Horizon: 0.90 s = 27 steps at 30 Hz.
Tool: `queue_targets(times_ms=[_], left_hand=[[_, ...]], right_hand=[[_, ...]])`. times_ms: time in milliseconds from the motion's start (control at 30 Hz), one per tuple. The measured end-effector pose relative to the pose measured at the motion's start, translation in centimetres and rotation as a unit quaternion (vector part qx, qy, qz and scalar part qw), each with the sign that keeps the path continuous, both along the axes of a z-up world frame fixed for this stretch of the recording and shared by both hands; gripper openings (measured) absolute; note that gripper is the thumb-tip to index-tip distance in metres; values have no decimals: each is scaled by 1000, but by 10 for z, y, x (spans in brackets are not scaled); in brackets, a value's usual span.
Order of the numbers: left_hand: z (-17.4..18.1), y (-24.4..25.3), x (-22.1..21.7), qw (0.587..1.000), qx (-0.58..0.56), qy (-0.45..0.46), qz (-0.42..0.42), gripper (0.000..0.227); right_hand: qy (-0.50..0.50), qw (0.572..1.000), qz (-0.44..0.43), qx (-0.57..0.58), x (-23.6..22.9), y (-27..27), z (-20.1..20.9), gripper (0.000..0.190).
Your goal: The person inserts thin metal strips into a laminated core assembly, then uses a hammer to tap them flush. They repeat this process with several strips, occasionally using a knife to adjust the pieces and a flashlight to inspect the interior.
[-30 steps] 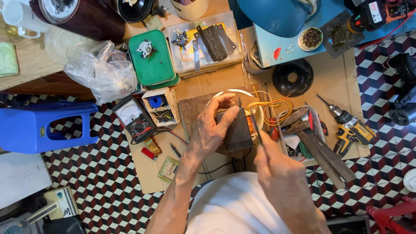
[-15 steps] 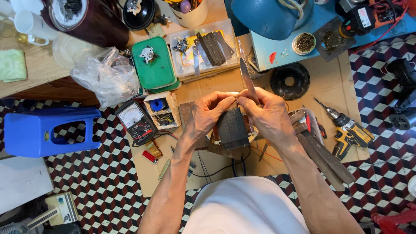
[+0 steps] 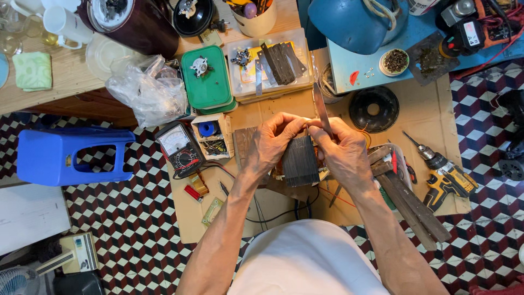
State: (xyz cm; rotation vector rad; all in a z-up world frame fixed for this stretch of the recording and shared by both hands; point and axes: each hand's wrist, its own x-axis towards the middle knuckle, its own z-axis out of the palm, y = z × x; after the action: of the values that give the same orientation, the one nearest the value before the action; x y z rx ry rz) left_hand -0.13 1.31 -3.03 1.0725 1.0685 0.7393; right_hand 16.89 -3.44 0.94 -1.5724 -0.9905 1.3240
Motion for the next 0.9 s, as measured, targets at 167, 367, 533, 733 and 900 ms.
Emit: queue_targets(times_ms=[167, 367, 533, 733, 900], left_hand=[[11, -3, 5, 999, 25, 16, -12, 33], [14, -2, 7, 999, 14, 51, -15, 32], [9, -5, 10, 998, 35, 45, 1, 32], [4, -10, 12, 995, 58, 72, 24, 29], [1, -11, 11, 997, 54, 44, 20, 30]], right_hand=[[17, 999, 19, 23, 5, 0, -4, 18], [25, 1000, 6, 0, 5, -2, -8, 18], [14, 1000, -4, -26, 3, -2, -7, 20], [38, 999, -29, -16, 0, -3, -11, 20], [47, 999, -11, -13, 5, -1, -9, 18]])
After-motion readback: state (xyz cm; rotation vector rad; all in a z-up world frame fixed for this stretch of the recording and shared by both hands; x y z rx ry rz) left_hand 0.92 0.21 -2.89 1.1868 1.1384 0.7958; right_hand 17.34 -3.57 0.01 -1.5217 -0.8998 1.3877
